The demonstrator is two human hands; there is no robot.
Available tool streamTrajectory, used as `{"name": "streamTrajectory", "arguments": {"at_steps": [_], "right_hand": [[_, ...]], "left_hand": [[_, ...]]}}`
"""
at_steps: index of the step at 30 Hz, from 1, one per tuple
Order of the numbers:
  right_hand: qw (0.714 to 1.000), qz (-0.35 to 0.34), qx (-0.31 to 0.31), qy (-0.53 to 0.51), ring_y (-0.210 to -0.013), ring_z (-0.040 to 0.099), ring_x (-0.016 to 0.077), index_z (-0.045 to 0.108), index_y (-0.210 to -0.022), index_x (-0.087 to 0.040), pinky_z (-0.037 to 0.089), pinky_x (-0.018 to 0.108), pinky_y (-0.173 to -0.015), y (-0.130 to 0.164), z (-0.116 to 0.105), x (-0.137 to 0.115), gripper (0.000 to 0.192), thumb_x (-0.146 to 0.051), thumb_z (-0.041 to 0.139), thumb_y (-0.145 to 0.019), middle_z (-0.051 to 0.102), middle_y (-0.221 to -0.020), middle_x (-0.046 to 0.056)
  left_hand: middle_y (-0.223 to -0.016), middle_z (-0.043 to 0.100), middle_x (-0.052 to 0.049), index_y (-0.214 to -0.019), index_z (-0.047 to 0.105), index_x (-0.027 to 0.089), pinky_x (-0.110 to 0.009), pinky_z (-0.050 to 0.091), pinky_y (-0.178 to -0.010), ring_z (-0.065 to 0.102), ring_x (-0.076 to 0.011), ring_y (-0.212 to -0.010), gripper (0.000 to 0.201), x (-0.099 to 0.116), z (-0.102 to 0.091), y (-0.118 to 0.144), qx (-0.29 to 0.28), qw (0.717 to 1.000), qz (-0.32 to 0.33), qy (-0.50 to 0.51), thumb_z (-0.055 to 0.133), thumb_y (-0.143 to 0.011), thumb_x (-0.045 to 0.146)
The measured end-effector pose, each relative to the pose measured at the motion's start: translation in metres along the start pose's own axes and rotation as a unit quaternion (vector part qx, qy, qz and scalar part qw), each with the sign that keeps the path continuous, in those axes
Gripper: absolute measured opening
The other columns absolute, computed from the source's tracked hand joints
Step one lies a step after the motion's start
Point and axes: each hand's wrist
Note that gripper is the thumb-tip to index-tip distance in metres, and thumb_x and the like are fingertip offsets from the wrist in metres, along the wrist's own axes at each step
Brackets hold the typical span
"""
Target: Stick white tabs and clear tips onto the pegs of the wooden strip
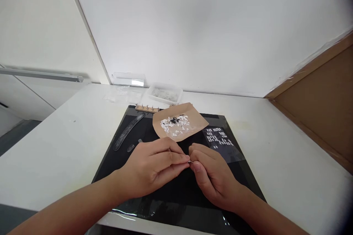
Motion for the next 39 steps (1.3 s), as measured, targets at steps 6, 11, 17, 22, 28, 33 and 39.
{"name": "streamTrajectory", "arguments": {"at_steps": [6,11,17,22,28,33,39], "right_hand": [[0.996,0.029,-0.031,-0.072,-0.070,0.042,0.0162,0.040,-0.086,-0.023,0.033,0.032,-0.065,0.003,0.000,-0.003,0.028,-0.022,0.030,-0.112,0.044,-0.077,-0.002],[0.973,0.107,-0.054,-0.197,-0.068,0.041,0.0163,0.040,-0.081,-0.023,0.035,0.032,-0.064,0.005,-0.004,-0.008,0.037,-0.034,0.030,-0.115,0.044,-0.076,-0.001],[0.928,0.217,-0.068,-0.295,-0.069,0.042,0.0178,0.043,-0.074,-0.023,0.040,0.032,-0.064,0.006,-0.009,-0.010,0.047,-0.050,0.035,-0.113,0.045,-0.074,0.000],[0.936,0.192,-0.080,-0.284,-0.068,0.042,0.0164,0.045,-0.077,-0.023,0.038,0.032,-0.064,0.004,-0.008,-0.011,0.046,-0.049,0.035,-0.113,0.044,-0.074,0.000],[0.965,0.127,-0.068,-0.221,-0.071,0.047,0.0165,0.048,-0.082,-0.022,0.036,0.033,-0.064,0.002,-0.005,-0.011,0.041,-0.042,0.033,-0.114,0.051,-0.078,0.001],[0.980,0.085,-0.057,-0.169,-0.067,0.044,0.0154,0.043,-0.082,-0.023,0.033,0.032,-0.061,-0.001,-0.004,-0.010,0.037,-0.037,0.033,-0.114,0.048,-0.075,-0.001],[0.986,0.061,-0.051,-0.150,-0.069,0.046,0.0155,0.047,-0.086,-0.023,0.036,0.031,-0.062,0.000,-0.003,-0.007,0.027,-0.028,0.039,-0.112,0.051,-0.077,0.000]], "left_hand": [[-0.105,0.076,-0.012,-0.113,0.076,0.009,-0.022,0.064,-0.086,0.074,-0.0142,-0.093,0.019,0.001,-0.002,-0.001,-0.027,0.999,0.028,0.020,0.075,-0.095,0.006],[-0.103,0.075,-0.013,-0.115,0.076,0.007,-0.022,0.065,-0.085,0.074,-0.0143,-0.091,0.021,0.005,-0.003,-0.002,-0.029,0.998,0.010,0.053,0.076,-0.095,0.008],[-0.102,0.075,-0.013,-0.114,0.077,0.007,-0.022,0.064,-0.083,0.074,-0.0144,-0.089,0.021,0.006,-0.003,-0.004,-0.032,0.996,-0.003,0.086,0.077,-0.093,0.008],[-0.097,0.075,-0.012,-0.109,0.077,0.009,-0.020,0.058,-0.063,0.070,-0.0128,-0.078,0.015,0.007,0.000,-0.004,-0.016,0.994,-0.028,0.109,0.074,-0.095,0.007],[-0.091,0.073,-0.009,-0.103,0.077,0.011,-0.020,0.056,-0.058,0.067,-0.0120,-0.072,0.013,0.011,0.003,-0.002,-0.002,0.992,-0.069,0.104,0.075,-0.091,0.008],[-0.090,0.071,-0.006,-0.099,0.078,0.013,-0.015,0.055,-0.053,0.063,-0.0077,-0.065,0.017,0.013,0.009,0.004,0.023,0.990,-0.091,0.102,0.076,-0.085,0.005],[-0.086,0.072,-0.006,-0.095,0.079,0.013,-0.011,0.052,-0.045,0.065,-0.0084,-0.064,0.019,0.016,0.012,0.003,0.052,0.986,-0.123,0.099,0.075,-0.080,0.002]]}}
Point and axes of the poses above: each hand's wrist, its own y-axis away from the middle knuckle, its own z-axis out of the palm, x = y × z
